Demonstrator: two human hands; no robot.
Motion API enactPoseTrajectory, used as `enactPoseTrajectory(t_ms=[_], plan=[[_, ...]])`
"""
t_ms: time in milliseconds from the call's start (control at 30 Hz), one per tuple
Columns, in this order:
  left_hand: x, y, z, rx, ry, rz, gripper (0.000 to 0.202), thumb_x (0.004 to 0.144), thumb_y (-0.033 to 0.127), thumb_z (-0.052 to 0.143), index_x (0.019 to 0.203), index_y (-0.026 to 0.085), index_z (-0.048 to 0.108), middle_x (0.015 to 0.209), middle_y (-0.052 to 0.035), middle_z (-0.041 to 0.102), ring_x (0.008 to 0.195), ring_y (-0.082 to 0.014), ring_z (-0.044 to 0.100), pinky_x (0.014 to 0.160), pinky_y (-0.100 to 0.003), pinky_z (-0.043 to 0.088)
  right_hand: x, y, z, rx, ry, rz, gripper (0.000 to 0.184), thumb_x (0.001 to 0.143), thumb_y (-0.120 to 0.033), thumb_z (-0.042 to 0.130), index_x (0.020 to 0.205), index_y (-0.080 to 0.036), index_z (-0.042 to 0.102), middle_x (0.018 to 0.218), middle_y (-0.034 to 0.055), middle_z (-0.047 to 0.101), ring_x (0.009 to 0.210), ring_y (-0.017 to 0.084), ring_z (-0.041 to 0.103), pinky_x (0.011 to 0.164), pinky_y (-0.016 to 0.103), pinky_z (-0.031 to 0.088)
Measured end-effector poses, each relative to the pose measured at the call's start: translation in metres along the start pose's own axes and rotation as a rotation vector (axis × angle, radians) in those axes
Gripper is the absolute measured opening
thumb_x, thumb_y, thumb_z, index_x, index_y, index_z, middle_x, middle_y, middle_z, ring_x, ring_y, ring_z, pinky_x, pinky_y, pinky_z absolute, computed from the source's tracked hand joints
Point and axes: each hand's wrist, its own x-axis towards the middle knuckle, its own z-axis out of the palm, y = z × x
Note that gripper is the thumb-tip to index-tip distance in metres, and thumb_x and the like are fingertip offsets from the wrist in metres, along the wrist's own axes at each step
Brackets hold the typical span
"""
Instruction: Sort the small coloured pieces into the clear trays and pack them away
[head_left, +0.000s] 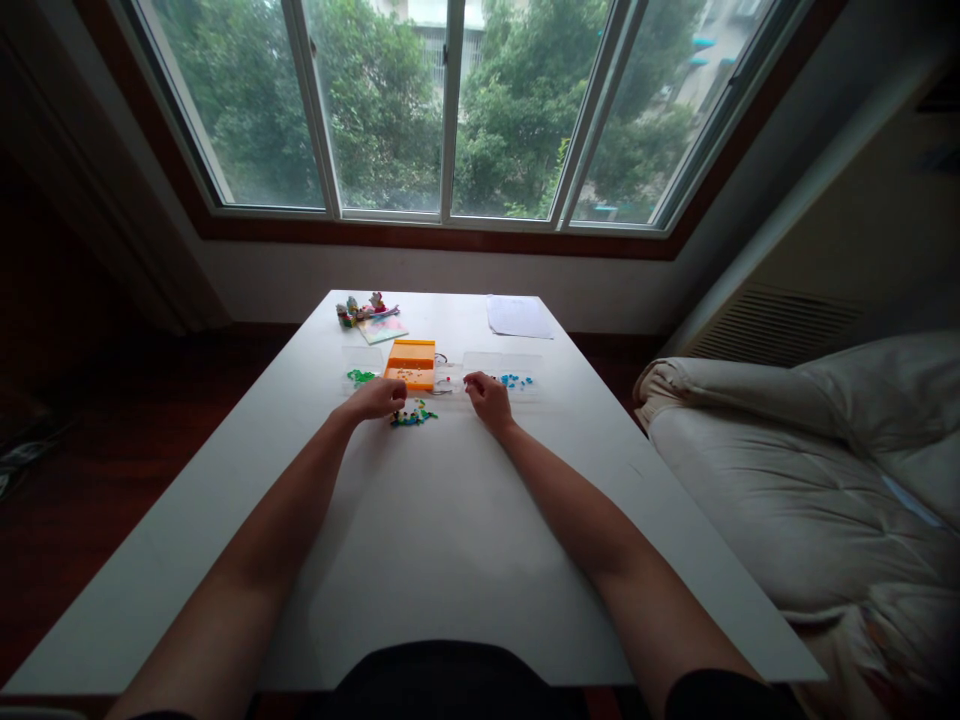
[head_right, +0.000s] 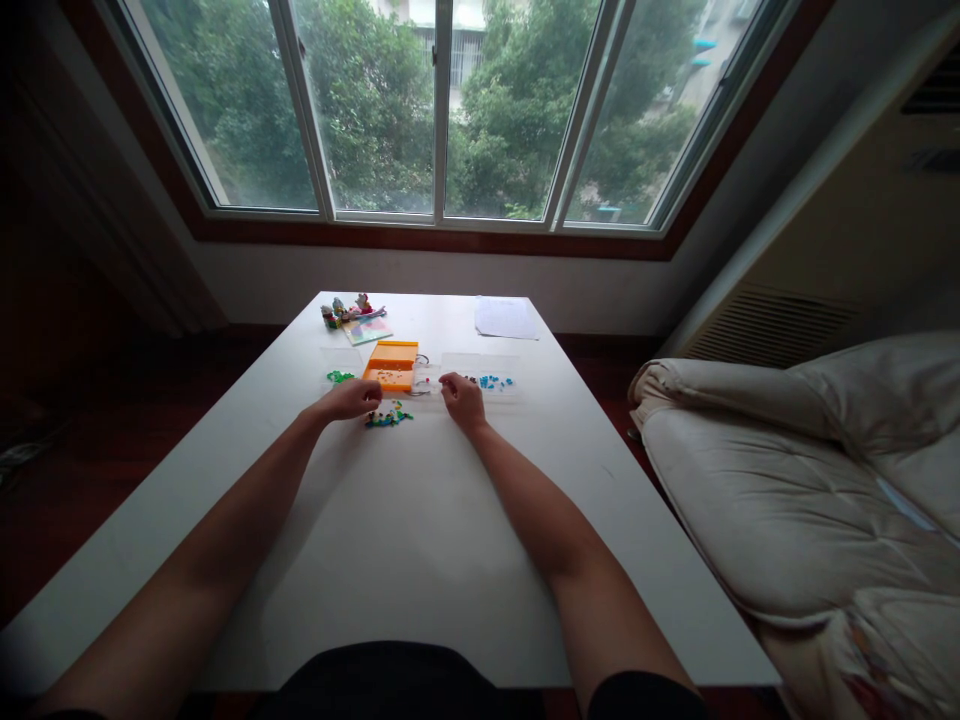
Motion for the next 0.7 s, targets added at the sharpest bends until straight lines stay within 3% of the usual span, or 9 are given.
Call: enactPoseTrajectory(t_ms=[133, 367, 500, 600, 700], plan=[[0.003, 0.002, 0.003, -0.130, 0.078, -0.026, 0.014, 0.079, 0.026, 0.049, 0.078, 0.021, 0.062, 0.076, -0.0009, 0.065, 0.069, -0.0163, 0.056, 0.061, -0.027, 0.038, 0.000, -0.004, -0.002, -0.006, -0.009, -0.001, 0.026, 0.087, -0.021, 0.050, 0.101, -0.020, 0.072, 0.082, 0.0026, 0.072, 0.073, 0.018, 0.063, 0.078, 0.028, 0.049], [0.009, 0.002, 0.017, -0.676, 0.248, -0.211, 0.020, 0.081, 0.030, 0.050, 0.094, 0.018, 0.061, 0.067, 0.0004, 0.059, 0.057, -0.0119, 0.051, 0.055, -0.025, 0.042, -0.001, -0.006, -0.003, -0.015, -0.038, -0.007, 0.026, 0.089, -0.021, 0.049, 0.102, -0.019, 0.072, 0.083, 0.0027, 0.072, 0.073, 0.017, 0.063, 0.076, 0.028, 0.048], [0.012, 0.000, 0.021, -0.776, 0.351, -0.318, 0.028, 0.083, 0.035, 0.056, 0.103, 0.016, 0.062, 0.089, -0.0076, 0.071, 0.072, -0.0130, 0.064, 0.066, -0.025, 0.052, -0.001, -0.007, -0.003, -0.007, -0.045, -0.008, 0.026, 0.089, -0.021, 0.049, 0.102, -0.019, 0.072, 0.082, 0.0030, 0.072, 0.072, 0.017, 0.062, 0.074, 0.028, 0.048], [0.013, -0.001, 0.020, -0.840, 0.352, -0.320, 0.036, 0.086, 0.033, 0.056, 0.117, 0.016, 0.061, 0.108, -0.0114, 0.074, 0.081, -0.0136, 0.068, 0.074, -0.028, 0.057, -0.002, -0.008, -0.003, -0.013, -0.050, -0.014, 0.026, 0.089, -0.020, 0.050, 0.102, -0.020, 0.072, 0.083, 0.0028, 0.072, 0.072, 0.017, 0.062, 0.074, 0.028, 0.048], [0.013, -0.005, 0.019, -0.820, 0.348, -0.308, 0.038, 0.087, 0.029, 0.055, 0.121, 0.015, 0.063, 0.114, -0.0125, 0.074, 0.084, -0.0147, 0.070, 0.076, -0.028, 0.057, -0.002, -0.009, -0.002, -0.026, -0.083, -0.057, 0.025, 0.090, -0.019, 0.051, 0.102, -0.019, 0.072, 0.086, 0.0034, 0.072, 0.073, 0.017, 0.062, 0.074, 0.027, 0.047]])
